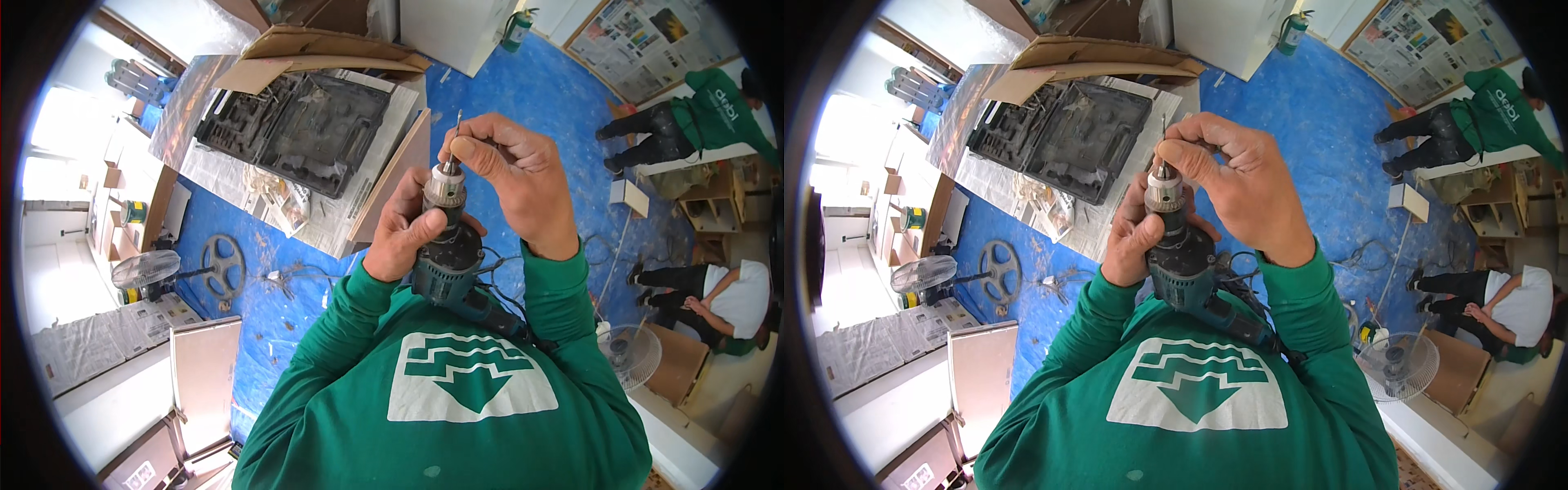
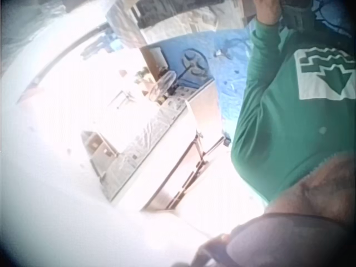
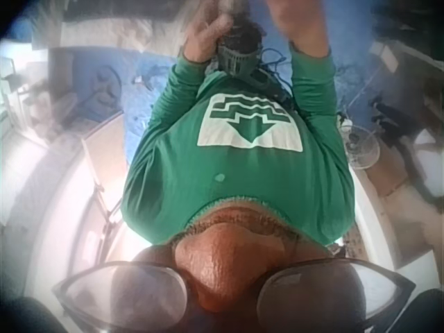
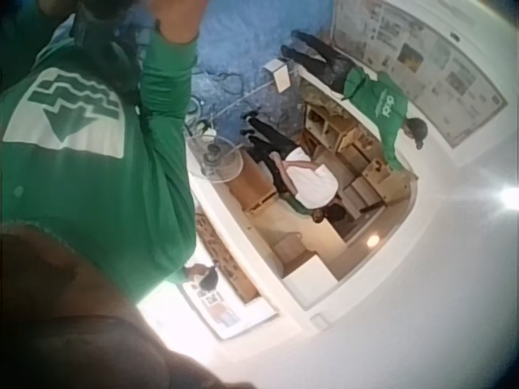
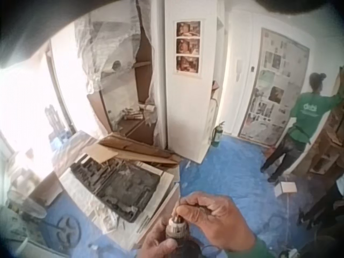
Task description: The person opens a black tool case and removes a corded drill. They then pick up a drill bit from the case and insert it into the drill's chuck, tightening it with their hands to secure the bit.
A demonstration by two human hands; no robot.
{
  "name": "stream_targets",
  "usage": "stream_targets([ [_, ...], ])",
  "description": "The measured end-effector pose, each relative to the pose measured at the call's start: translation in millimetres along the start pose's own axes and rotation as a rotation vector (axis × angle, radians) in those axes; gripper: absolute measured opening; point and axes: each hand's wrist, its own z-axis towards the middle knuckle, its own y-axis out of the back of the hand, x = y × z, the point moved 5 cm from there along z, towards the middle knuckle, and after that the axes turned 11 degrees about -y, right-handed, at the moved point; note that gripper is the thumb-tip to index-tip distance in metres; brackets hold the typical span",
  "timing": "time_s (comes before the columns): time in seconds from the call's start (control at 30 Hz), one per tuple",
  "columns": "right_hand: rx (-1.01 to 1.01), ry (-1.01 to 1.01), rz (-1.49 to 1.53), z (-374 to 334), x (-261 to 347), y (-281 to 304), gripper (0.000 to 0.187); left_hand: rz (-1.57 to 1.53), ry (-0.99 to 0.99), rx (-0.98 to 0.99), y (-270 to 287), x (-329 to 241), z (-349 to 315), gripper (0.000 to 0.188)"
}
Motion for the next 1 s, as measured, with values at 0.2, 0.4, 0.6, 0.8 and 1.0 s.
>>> stream_targets([
  [0.2, 0.007, 0.029, -0.001, -3.6, -2.7, -6.9, 0.022, -0.212, 0.195, 0.042, 18.6, 12.0, -7.9, 0.076],
  [0.4, 0.004, 0.069, 0.022, 0.9, -14.4, -7.0, 0.021, -0.072, 0.016, -0.051, 11.9, 5.9, -11.3, 0.066],
  [0.6, 0.048, 0.003, 0.030, 4.2, -15.1, -11.4, 0.020, -0.163, 0.144, 0.025, 21.9, 14.2, -13.1, 0.073],
  [0.8, 0.035, -0.027, 0.012, 5.5, -13.3, -13.2, 0.018, -0.005, 0.002, -0.036, 12.1, 8.9, -12.3, 0.082],
  [1.0, 0.044, 0.015, 0.003, 7.1, -12.8, -8.7, 0.019, -0.066, 0.142, 0.017, 18.8, 9.4, -9.6, 0.076],
])
